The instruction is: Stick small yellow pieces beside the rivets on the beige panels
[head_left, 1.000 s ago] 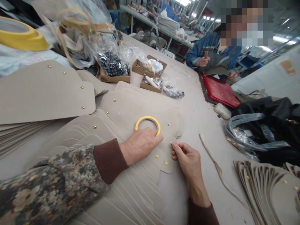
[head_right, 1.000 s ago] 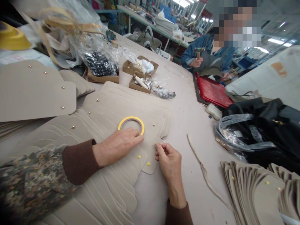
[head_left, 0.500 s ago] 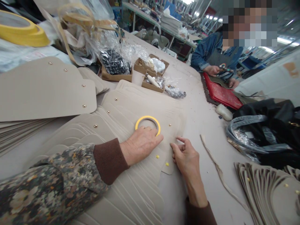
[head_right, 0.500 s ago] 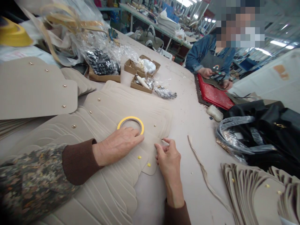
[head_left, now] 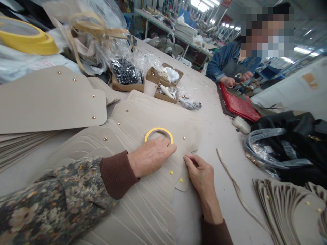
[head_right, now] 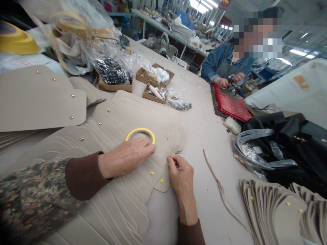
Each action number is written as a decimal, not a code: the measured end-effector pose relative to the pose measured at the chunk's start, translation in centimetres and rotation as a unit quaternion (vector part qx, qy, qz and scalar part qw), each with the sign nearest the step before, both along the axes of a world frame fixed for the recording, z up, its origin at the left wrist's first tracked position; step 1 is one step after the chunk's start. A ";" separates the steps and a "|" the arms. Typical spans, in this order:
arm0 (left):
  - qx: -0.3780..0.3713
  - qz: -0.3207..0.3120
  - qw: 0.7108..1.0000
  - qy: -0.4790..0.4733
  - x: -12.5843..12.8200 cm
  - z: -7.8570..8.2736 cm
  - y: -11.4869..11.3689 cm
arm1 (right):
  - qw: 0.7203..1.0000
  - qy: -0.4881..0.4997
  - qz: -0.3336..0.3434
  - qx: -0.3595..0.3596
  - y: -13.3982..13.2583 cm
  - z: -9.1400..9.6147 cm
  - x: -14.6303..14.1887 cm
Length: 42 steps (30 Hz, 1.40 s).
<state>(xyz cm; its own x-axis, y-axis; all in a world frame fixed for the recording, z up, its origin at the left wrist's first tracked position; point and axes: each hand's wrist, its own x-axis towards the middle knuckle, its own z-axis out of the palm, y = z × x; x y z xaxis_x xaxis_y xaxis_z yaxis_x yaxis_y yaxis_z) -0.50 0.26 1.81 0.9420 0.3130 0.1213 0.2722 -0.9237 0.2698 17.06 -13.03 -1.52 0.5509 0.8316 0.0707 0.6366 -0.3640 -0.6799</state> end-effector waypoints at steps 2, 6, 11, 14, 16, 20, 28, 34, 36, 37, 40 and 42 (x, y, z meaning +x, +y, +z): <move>0.008 0.007 1.000 -0.006 -0.2 0.0 0.3 | 0.999 0.012 0.026 -0.027 -0.5 0.4 0.1; 0.007 0.009 1.000 -0.001 -0.5 0.1 0.9 | 0.991 0.044 0.090 -0.089 -1.8 1.3 0.3; -0.009 -0.016 0.996 -0.092 -0.7 0.2 1.0 | 0.993 0.090 0.073 -0.011 -1.8 1.7 0.2; -0.020 -0.047 0.986 -0.156 -0.7 -0.1 0.9 | 0.991 0.084 0.039 0.096 -0.9 1.8 -0.7; -0.018 -0.052 0.984 -0.172 -0.8 -0.3 0.7 | 0.987 0.056 0.072 0.135 -0.1 2.1 -1.4; -0.006 -0.032 0.989 -0.147 -0.7 -0.2 0.5 | 0.967 -0.053 0.163 0.187 1.3 2.8 -2.4; -0.033 -0.030 0.990 -0.134 -0.8 0.2 0.3 | 0.943 -0.167 0.199 0.205 2.7 2.5 -3.1; -0.042 -0.015 0.994 -0.102 -0.7 0.5 0.8 | 0.936 -0.216 0.156 0.229 3.2 2.4 -3.6; -0.031 0.012 0.996 -0.080 -0.6 0.7 0.9 | 0.945 -0.192 0.135 0.228 3.4 2.6 -4.0; -0.024 0.023 0.996 -0.077 -0.6 0.7 0.9 | 0.955 -0.158 0.118 0.220 3.6 2.8 -4.2; -0.006 0.042 0.994 -0.102 -0.6 1.1 0.4 | 0.984 0.037 0.049 0.167 4.2 2.9 -4.3; 0.002 0.036 0.991 -0.130 -0.7 1.2 -0.1 | 0.977 0.167 -0.014 0.134 4.4 2.5 -3.8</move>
<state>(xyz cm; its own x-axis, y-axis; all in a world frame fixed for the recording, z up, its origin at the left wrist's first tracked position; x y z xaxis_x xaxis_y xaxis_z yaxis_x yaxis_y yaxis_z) -1.20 0.14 3.05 0.8538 0.3768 0.3592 0.2585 -0.9058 0.3358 13.31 -8.62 0.97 0.6031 0.7919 0.0963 0.3545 -0.1579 -0.9216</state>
